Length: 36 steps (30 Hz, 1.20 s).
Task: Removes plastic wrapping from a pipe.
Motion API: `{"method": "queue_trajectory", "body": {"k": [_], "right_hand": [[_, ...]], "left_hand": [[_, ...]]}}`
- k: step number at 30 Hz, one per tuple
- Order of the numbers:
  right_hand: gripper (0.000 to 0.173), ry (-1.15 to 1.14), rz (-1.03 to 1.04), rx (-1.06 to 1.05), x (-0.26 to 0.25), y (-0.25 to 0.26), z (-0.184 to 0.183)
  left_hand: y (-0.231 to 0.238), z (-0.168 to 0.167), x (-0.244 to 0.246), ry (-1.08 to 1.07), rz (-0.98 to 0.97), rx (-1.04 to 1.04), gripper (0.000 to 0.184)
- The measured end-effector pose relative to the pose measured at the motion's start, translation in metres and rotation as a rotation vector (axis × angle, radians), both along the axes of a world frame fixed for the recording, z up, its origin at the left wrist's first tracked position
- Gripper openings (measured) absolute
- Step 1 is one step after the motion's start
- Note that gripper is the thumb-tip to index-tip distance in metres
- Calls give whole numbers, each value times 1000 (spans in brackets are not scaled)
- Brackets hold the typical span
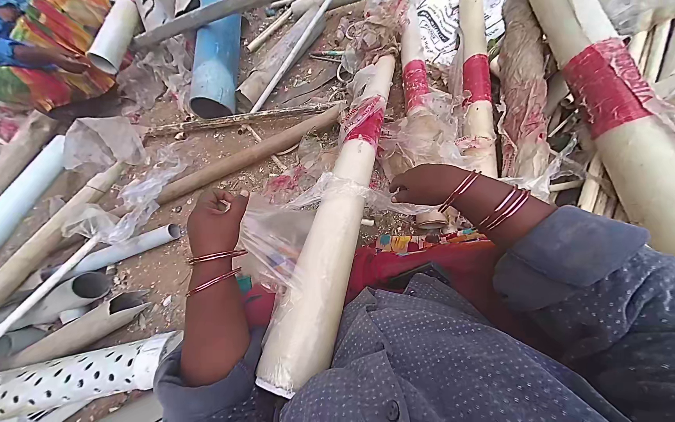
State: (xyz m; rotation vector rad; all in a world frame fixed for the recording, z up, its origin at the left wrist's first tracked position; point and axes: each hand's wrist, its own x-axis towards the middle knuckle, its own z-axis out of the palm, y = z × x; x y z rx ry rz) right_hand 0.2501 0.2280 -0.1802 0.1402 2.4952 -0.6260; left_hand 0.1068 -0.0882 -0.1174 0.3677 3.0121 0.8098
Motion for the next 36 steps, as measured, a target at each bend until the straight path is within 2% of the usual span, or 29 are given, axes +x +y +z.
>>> {"method": "queue_trajectory", "body": {"k": [10, 15, 20, 23, 25, 28, 29, 32, 36], "right_hand": [[31, -125, 131, 56, 31, -44, -8], [42, -227, 110, -11, 62, -74, -17], [40, -245, 46, -22, 93, -107, 7], [39, -143, -38, -23, 109, -114, 10], [41, 61, -95, 4, 121, -118, 13], [37, 450, -64, 55, 137, -134, 17], [37, 492, -74, 51, 139, -137, 15], [36, 319, -168, 28, 135, -132, 11], [36, 397, -117, -9, 132, -142, 31]], "left_hand": [[5, 1, 9, -79, -85, 40, 50], [-2, 1, 15, -116, -82, 66, 57], [-14, -4, 24, -163, -113, 48, 56], [-21, -7, 29, -185, -132, 57, 54], [-24, -8, 33, -190, -142, 60, 52], [-27, -9, 36, -186, -160, 66, 51], [-28, -9, 36, -184, -166, 68, 51], [-28, -10, 38, -184, -174, 42, 52], [-30, -11, 36, -171, -174, 60, 51]]}}
